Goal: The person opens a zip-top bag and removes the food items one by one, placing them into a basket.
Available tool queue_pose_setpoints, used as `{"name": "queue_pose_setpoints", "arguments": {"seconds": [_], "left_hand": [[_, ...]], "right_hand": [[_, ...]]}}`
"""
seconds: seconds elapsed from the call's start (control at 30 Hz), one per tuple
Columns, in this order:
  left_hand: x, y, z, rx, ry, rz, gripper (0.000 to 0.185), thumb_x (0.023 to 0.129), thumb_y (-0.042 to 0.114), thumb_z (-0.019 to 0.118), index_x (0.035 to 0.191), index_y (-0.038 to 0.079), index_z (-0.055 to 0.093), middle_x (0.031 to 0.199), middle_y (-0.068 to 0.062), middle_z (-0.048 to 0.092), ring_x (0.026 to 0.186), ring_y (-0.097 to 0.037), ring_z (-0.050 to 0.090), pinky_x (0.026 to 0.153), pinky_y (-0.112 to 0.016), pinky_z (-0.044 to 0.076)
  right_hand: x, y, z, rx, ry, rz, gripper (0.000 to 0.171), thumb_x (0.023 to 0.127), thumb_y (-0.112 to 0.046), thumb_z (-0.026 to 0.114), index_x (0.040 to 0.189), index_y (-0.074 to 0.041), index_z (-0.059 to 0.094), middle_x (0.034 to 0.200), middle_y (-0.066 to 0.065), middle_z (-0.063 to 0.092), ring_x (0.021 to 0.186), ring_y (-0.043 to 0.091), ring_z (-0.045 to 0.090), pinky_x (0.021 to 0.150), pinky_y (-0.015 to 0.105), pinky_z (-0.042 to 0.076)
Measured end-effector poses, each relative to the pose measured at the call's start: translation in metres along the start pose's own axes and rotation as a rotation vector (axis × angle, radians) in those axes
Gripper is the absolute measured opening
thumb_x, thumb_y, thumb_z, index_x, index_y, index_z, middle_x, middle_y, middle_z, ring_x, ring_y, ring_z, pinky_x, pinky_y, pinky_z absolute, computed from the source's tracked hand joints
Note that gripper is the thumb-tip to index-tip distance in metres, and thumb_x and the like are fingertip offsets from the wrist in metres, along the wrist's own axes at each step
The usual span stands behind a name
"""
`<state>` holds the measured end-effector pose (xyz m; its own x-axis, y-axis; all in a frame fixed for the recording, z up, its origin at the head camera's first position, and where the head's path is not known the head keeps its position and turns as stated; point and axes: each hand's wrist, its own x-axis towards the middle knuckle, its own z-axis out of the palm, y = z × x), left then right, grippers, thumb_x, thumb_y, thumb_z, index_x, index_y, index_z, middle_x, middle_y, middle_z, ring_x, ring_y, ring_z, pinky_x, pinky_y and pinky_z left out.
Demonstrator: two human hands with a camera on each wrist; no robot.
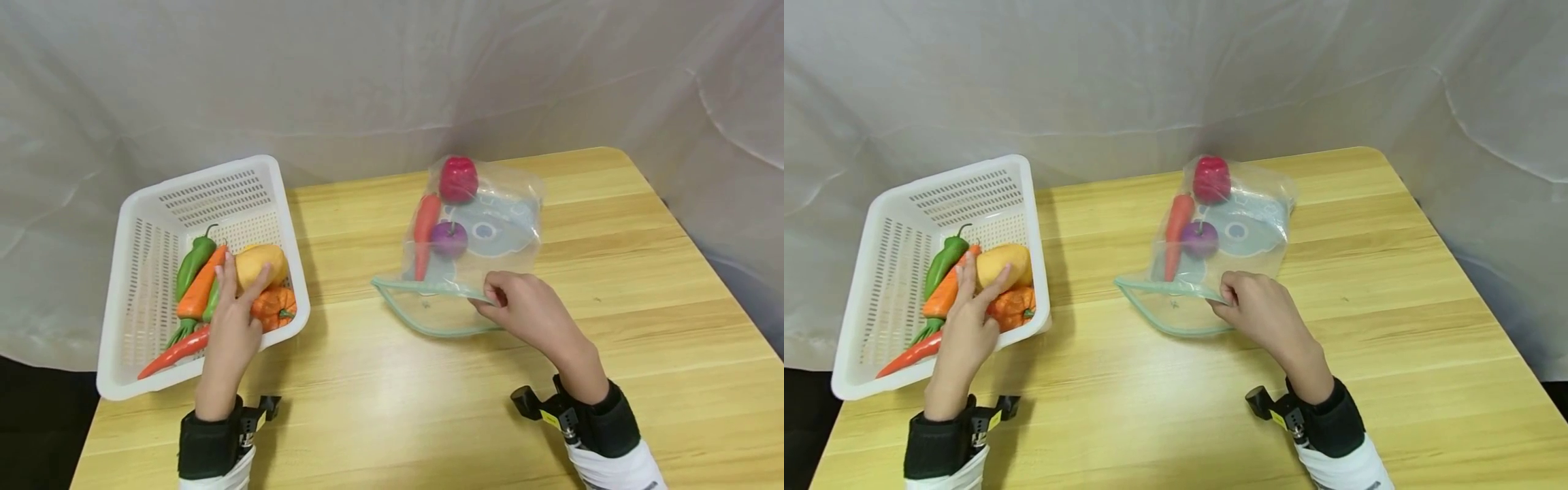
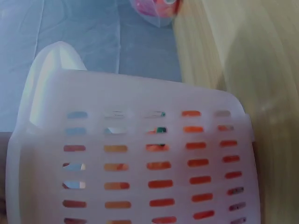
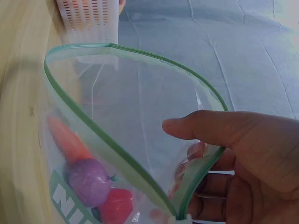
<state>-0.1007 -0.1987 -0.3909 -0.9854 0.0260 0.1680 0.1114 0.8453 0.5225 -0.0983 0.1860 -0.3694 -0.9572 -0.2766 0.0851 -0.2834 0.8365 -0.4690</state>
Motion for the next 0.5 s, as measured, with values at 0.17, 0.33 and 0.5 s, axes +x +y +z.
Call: {"name": "queue_pose_setpoints", "arguments": {"seconds": [0.17,0.33,0.5], "left_hand": [[0.0022,0.0007,0.0017,0.023,-0.046,-0.043,0.08,0.071,-0.02,0.039,0.145,0.01,0.028,0.152,-0.019,-0.02,0.139,-0.046,-0.012,0.083,-0.061,0.046],[0.0033,0.0027,0.0031,0.071,-0.062,-0.13,0.071,0.089,0.004,0.044,0.15,0.023,0.013,0.148,-0.02,-0.03,0.136,-0.049,-0.019,0.099,-0.077,0.003],[0.0026,0.0041,0.002,0.085,-0.082,-0.167,0.069,0.094,0.012,0.042,0.15,0.026,0.004,0.148,-0.02,-0.031,0.137,-0.053,-0.007,0.095,-0.069,0.032]], "right_hand": [[-0.0008,-0.0021,-0.0008,0.031,0.067,-0.022,0.024,0.076,-0.01,0.071,0.072,-0.012,0.048,0.072,0.0,0.05,0.067,0.013,0.05,0.059,0.025,0.04],[0.0007,-0.0039,-0.0009,0.068,0.102,-0.047,0.027,0.071,0.004,0.068,0.088,-0.007,0.051,0.08,0.002,0.052,0.071,0.014,0.051,0.061,0.025,0.041],[0.0022,-0.0053,0.0002,0.065,0.111,-0.078,0.027,0.071,0.005,0.066,0.094,-0.005,0.056,0.069,-0.001,0.045,0.063,0.011,0.041,0.057,0.022,0.034]]}}
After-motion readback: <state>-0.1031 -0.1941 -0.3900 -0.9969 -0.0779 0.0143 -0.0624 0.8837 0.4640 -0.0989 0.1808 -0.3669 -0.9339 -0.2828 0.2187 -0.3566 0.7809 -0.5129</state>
